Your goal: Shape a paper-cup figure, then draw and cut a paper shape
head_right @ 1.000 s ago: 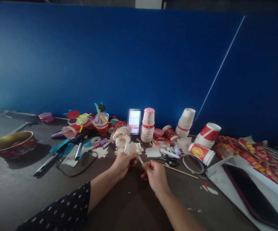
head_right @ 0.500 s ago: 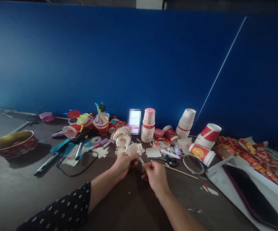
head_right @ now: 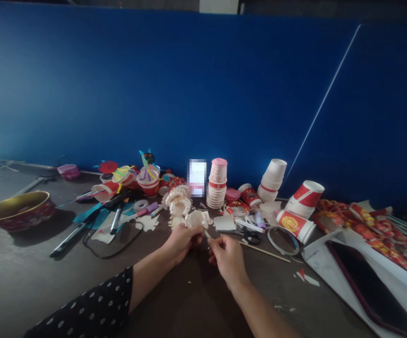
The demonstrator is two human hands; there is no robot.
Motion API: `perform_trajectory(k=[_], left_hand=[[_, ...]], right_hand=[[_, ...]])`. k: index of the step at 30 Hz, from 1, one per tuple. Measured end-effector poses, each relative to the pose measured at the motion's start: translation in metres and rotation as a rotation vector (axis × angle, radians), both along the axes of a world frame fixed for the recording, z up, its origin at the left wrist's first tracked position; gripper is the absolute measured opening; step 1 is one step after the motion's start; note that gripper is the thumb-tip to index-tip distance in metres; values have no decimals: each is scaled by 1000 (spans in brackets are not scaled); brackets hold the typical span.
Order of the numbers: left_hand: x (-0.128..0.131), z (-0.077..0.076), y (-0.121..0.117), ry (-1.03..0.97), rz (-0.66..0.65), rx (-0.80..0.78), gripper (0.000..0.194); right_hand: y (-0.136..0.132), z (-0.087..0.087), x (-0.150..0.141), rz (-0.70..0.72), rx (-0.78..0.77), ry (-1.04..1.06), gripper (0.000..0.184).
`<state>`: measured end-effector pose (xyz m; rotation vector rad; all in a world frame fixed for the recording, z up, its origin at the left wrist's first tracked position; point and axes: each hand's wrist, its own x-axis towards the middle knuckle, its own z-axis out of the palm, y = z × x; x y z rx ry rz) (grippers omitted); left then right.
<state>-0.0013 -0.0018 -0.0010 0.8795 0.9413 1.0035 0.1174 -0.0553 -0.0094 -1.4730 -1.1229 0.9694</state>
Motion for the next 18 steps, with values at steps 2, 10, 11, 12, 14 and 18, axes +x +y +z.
perform_trajectory(k=[2, 10, 11, 12, 14, 18], left_hand=[[0, -1, 0, -8, -3, 6, 13], [-1, 0, 1, -21, 15, -20, 13], [-1, 1, 1, -31, 24, -23, 13], [-1, 1, 2, -41, 32, -25, 12], [-1, 2, 2, -54, 48, -27, 12], [-1, 3, 3, -68, 52, -22, 12]], right_hand=[[0, 0, 0, -10, 4, -9, 32], [-1, 1, 0, 40, 41, -72, 32], [0, 1, 1, 45, 41, -76, 32], [0, 0, 1, 49, 39, -76, 32], [1, -2, 2, 50, 37, -68, 31], [2, -6, 2, 51, 32, -55, 29]])
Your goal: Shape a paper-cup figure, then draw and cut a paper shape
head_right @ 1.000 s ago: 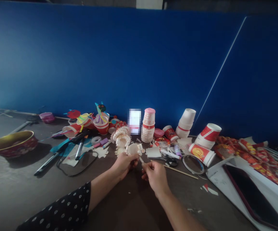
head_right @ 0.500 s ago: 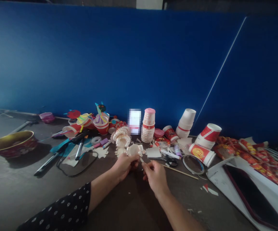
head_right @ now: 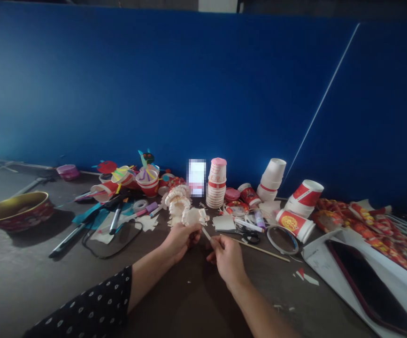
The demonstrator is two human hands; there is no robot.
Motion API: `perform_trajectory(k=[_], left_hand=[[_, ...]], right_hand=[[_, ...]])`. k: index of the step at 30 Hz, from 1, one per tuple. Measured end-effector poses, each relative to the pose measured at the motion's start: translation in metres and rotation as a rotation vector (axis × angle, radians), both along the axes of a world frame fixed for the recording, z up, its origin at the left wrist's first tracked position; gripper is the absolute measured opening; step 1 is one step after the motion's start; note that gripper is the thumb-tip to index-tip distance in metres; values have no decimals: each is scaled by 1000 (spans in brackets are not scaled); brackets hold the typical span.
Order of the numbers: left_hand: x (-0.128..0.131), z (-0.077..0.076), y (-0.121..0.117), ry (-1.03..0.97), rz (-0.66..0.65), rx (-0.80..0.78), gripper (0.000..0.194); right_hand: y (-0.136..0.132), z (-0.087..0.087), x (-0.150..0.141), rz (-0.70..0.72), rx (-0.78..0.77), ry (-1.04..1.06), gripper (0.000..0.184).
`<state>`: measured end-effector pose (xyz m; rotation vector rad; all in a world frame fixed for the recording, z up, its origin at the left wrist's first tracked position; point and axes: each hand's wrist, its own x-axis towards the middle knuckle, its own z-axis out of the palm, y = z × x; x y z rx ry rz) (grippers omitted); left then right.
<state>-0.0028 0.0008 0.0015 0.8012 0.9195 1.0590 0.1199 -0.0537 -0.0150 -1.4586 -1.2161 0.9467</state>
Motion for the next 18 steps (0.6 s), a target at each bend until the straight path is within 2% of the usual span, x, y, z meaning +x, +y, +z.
perform_trajectory(k=[9, 18], left_hand=[[0, -3, 0, 6, -6, 5, 14], [1, -4, -1, 37, -24, -8, 13]], right_hand=[[0, 5, -2, -38, -45, 37, 22], [-2, 7, -1, -45, -61, 35, 27]])
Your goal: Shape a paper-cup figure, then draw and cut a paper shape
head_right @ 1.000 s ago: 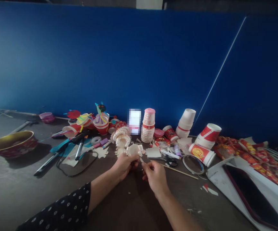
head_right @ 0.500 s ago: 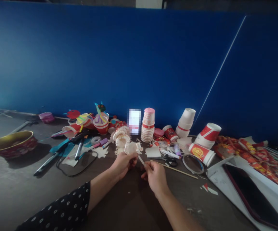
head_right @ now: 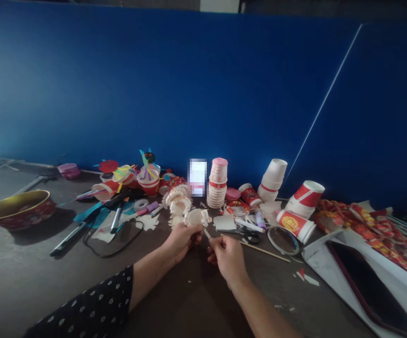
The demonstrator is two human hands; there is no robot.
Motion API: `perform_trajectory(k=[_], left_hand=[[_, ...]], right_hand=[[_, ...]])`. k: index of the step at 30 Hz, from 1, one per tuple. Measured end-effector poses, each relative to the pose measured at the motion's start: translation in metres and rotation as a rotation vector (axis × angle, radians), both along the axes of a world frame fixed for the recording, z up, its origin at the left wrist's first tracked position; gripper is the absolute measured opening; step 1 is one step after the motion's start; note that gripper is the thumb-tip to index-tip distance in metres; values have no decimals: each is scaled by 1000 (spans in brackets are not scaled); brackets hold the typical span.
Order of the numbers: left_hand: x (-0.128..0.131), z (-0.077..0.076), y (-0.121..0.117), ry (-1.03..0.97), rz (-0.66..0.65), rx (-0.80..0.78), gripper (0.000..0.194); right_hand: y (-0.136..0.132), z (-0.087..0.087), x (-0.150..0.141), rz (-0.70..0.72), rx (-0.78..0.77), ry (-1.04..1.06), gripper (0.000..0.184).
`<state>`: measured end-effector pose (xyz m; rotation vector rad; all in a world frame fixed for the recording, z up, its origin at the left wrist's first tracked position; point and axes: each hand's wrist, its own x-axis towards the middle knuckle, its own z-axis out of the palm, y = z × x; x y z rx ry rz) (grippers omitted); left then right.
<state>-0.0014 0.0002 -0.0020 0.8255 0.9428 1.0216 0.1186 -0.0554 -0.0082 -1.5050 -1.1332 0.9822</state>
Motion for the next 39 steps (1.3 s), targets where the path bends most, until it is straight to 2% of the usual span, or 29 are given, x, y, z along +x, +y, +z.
perform_trajectory(k=[7, 19, 27, 39], left_hand=[[1, 1, -2, 2, -25, 15, 13], [1, 4, -5, 11, -38, -2, 15], [-1, 2, 0, -32, -3, 18, 12], [-4, 2, 4, -58, 31, 20, 12]], right_hand=[[-1, 2, -1, -43, 18, -64, 30], [-2, -2, 0, -37, 97, -163, 35], [-2, 0, 0, 19, 75, -77, 32], [1, -3, 0, 15, 16, 45, 24]])
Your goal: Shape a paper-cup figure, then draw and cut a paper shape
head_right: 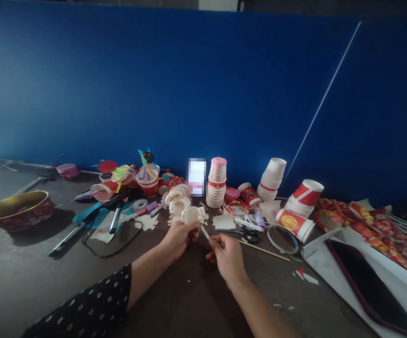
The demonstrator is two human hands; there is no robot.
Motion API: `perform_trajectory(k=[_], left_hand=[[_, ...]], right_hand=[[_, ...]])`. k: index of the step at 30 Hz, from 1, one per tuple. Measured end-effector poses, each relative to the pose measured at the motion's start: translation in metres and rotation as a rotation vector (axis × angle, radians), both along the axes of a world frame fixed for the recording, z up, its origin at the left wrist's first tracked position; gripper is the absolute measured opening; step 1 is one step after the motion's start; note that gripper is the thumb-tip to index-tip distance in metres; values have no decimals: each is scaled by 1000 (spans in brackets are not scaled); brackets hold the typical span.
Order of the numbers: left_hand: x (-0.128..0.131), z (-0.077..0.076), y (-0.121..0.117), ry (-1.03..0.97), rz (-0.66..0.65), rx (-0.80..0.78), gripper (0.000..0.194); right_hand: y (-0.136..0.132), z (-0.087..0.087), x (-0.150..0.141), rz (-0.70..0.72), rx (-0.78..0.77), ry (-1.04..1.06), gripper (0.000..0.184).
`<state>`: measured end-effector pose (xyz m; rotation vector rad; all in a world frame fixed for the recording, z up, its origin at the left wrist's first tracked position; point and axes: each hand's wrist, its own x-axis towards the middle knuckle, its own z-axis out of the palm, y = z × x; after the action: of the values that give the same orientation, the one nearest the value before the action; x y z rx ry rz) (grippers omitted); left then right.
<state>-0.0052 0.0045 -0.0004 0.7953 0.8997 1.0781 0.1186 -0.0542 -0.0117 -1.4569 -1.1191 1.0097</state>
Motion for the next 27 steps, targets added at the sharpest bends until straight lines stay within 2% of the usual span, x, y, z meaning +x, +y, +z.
perform_trajectory(k=[11, 27], left_hand=[[2, -1, 0, -28, -7, -66, 12], [3, -1, -3, 11, -28, -54, 14]], right_hand=[[-1, 2, -1, 7, 1, -38, 24], [-2, 3, -2, -31, -5, -32, 24]])
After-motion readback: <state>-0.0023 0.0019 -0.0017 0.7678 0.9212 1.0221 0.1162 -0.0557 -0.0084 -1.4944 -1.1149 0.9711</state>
